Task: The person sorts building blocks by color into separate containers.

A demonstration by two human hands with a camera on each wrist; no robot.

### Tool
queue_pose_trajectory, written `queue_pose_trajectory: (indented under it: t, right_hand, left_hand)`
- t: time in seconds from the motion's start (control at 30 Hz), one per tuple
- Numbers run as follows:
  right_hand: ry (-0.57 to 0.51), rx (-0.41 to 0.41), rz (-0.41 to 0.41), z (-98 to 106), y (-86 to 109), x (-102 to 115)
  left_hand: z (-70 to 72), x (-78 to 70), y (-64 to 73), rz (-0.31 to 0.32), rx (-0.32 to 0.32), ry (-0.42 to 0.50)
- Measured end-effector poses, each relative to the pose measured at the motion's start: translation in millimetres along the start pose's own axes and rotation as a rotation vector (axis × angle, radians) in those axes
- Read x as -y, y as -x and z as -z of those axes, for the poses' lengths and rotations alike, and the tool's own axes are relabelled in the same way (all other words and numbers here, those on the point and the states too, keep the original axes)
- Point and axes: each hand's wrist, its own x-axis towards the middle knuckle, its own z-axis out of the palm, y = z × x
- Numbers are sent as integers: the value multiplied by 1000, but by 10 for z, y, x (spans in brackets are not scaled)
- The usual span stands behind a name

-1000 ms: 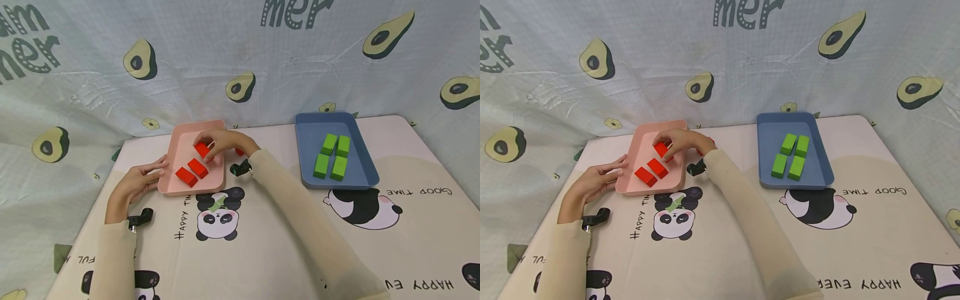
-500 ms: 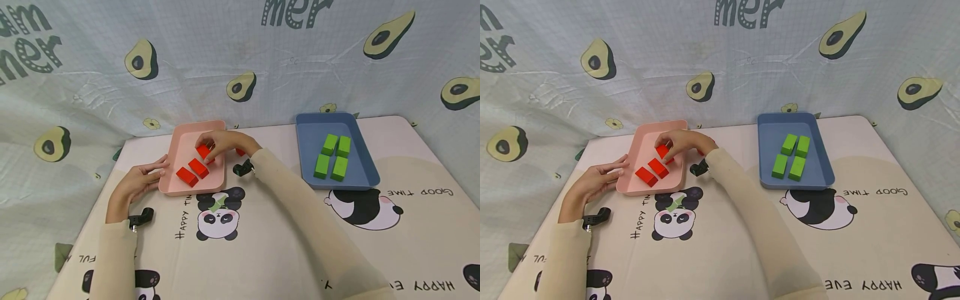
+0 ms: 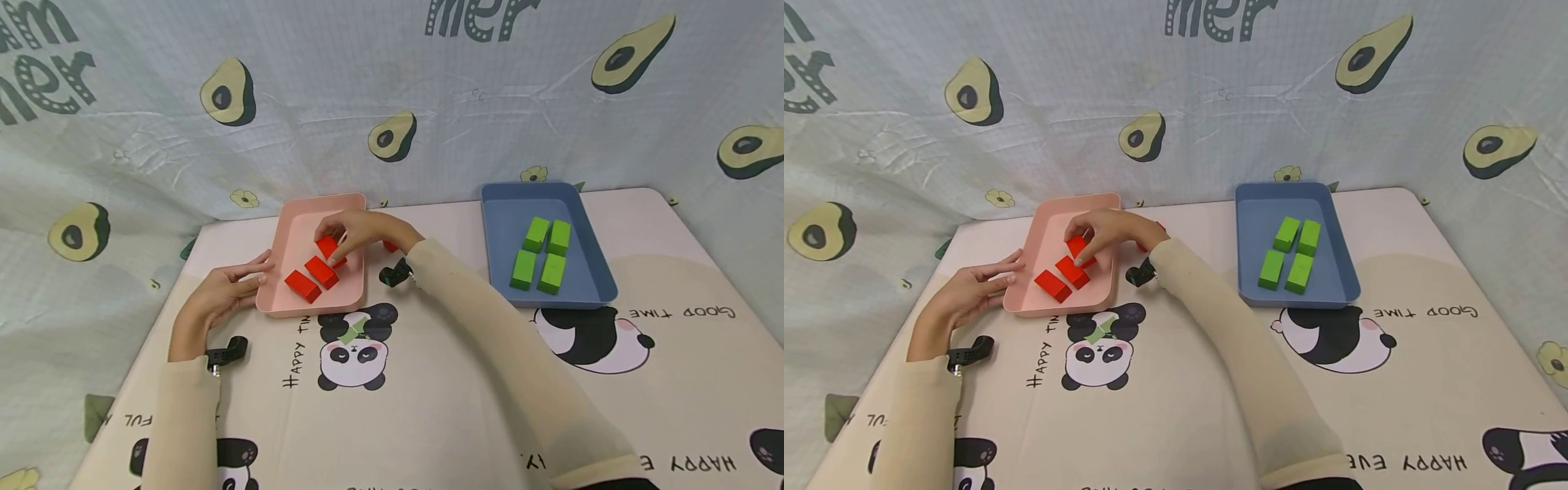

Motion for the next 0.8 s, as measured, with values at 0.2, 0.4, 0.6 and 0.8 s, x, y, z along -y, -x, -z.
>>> queue_pose_trajectory:
  t: [0.2,0.4,0.6,0.8]
  right_hand:
    - [4,-1,-18,0,39,-29]
    - [-29,-42,-25,12,155,-53]
    - [45,-109,15,106,355,-17]
    - [72,-166,13,199,523,32]
  left_hand:
    - [2,-35,17,17,-4,6]
    - [-17,-53,21,30,-4,-16]
    - [-49,-48,5,34,-12,-55]
    - [-36,-49,3,45,-40,-67]
